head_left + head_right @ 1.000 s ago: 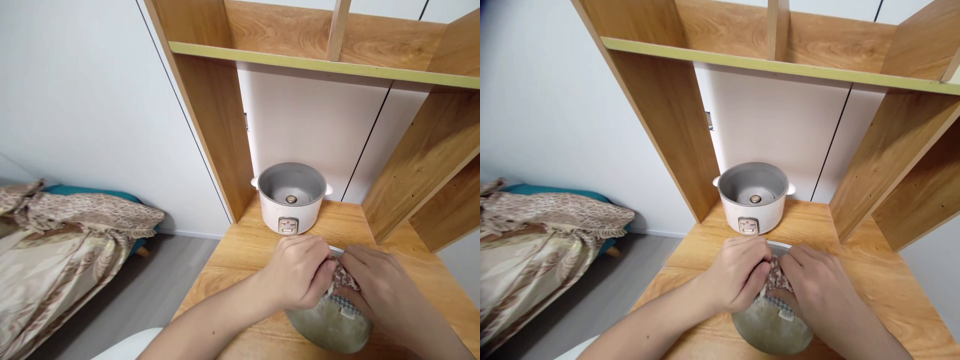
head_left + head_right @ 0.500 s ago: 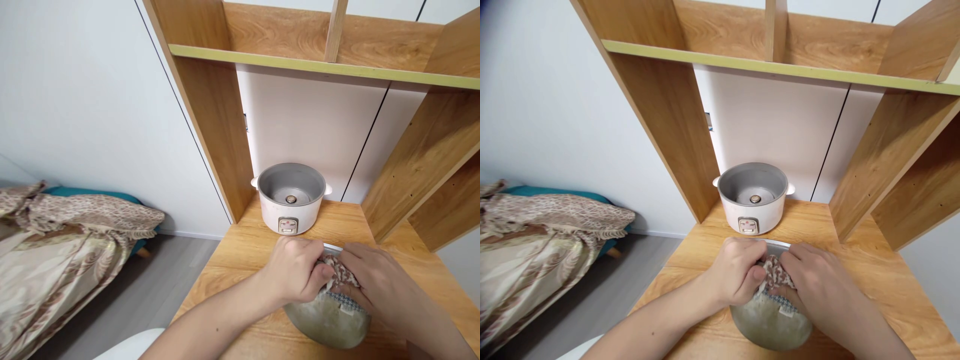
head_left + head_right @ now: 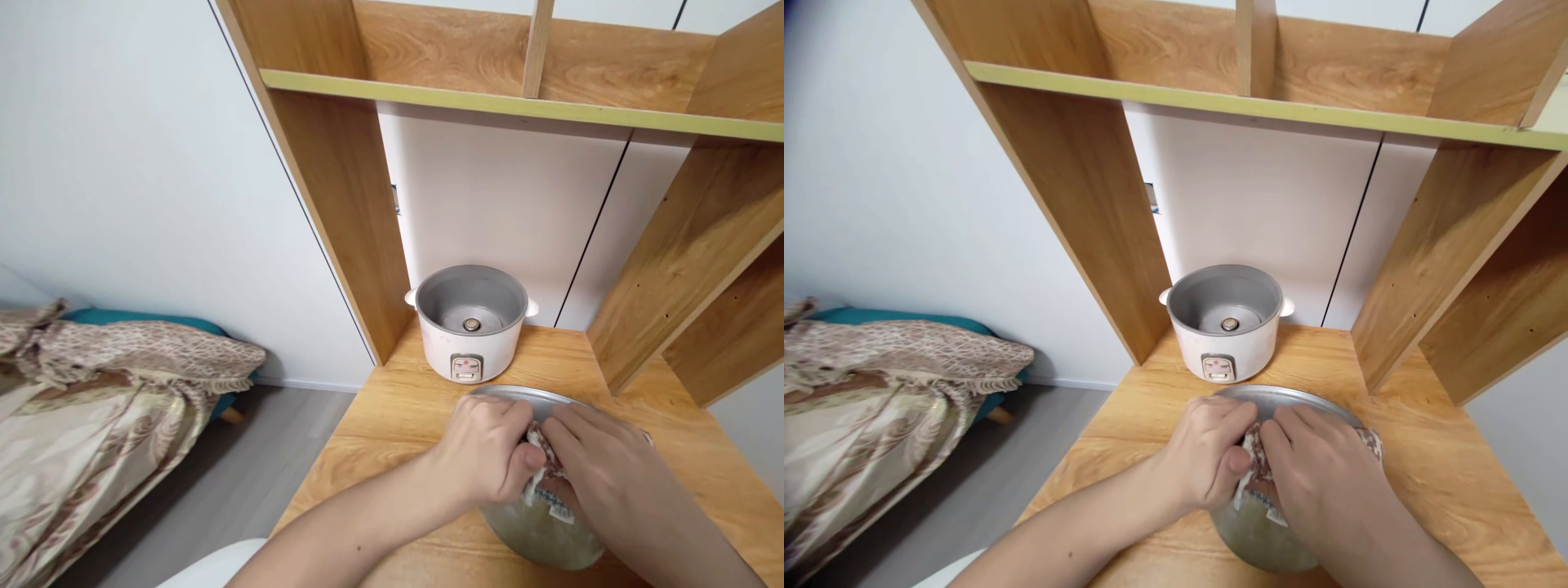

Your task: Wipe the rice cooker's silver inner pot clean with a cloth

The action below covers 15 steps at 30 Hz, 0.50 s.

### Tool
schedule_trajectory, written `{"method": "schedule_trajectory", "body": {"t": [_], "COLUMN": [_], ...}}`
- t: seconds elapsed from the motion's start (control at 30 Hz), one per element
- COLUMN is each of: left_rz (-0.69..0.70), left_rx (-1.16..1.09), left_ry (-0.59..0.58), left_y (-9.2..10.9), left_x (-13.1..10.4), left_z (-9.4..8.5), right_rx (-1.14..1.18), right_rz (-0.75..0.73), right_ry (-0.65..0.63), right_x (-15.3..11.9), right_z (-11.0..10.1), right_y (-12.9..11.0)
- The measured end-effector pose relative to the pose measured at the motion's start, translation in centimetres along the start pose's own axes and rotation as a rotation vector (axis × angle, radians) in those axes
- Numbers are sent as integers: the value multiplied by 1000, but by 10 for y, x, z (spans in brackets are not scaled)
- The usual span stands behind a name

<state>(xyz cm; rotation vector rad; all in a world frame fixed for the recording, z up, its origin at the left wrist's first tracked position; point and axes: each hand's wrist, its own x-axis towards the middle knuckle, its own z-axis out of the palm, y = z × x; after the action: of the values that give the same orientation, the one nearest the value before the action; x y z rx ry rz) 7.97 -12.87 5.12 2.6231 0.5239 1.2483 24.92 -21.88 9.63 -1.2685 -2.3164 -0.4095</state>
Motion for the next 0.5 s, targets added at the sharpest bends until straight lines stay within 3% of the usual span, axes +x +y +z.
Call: {"method": "schedule_trajectory", "body": {"t": [0.17,0.5], "left_rz": [30,-17], "left_rx": [59,67], "left_ry": [-30,-103], "left_y": [2,-1], "left_x": [2,6], "left_z": [-4,-18], "right_rx": [26,178], "right_rz": [6,73], "right_ry": [-12,-205], "right_x": [1,-6], "right_z": [-1,-3], "right_y": [4,21]}}
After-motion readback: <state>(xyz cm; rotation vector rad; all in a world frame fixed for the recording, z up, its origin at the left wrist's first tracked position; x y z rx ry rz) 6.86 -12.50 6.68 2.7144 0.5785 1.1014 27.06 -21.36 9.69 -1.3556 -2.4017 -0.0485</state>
